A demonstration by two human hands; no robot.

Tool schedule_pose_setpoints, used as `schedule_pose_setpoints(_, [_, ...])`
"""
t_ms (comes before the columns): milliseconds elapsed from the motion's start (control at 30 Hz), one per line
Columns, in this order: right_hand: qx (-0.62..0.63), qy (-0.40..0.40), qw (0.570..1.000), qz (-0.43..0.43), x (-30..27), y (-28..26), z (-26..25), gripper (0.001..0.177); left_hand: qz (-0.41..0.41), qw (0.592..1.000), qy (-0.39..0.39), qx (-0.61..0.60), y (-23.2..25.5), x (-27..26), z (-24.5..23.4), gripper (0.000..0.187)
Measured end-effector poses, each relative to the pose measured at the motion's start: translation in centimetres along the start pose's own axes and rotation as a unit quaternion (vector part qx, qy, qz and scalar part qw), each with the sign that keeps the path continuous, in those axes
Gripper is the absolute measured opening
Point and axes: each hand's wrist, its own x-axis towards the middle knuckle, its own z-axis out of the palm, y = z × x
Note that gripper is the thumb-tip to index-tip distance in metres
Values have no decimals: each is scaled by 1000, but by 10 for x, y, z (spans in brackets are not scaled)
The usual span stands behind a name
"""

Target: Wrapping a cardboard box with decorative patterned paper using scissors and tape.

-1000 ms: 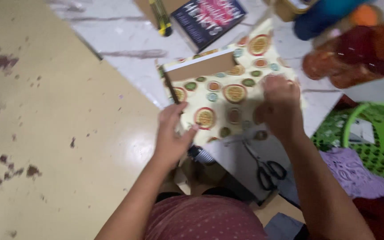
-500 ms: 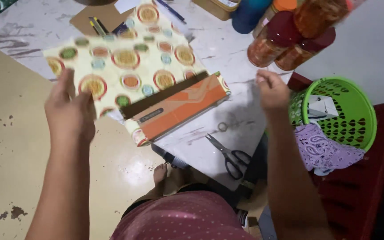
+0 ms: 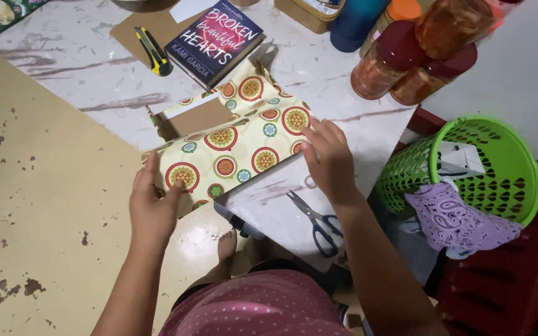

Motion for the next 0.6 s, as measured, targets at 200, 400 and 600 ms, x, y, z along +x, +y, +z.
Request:
schedule_pose_setpoints(200, [-34, -58, 997, -23, -9, 7, 6, 37, -47, 995, 19, 88, -27, 5, 7, 76])
schedule_pose_setpoints(400, [-26, -86, 995, -30, -8, 7, 6, 41, -107, 988, 17, -110, -50, 7, 3, 33])
schedule_pose_setpoints(600, [-32, -89, 994, -56, -8, 8, 9, 44, -135, 978, 49, -152, -22, 5, 6, 32])
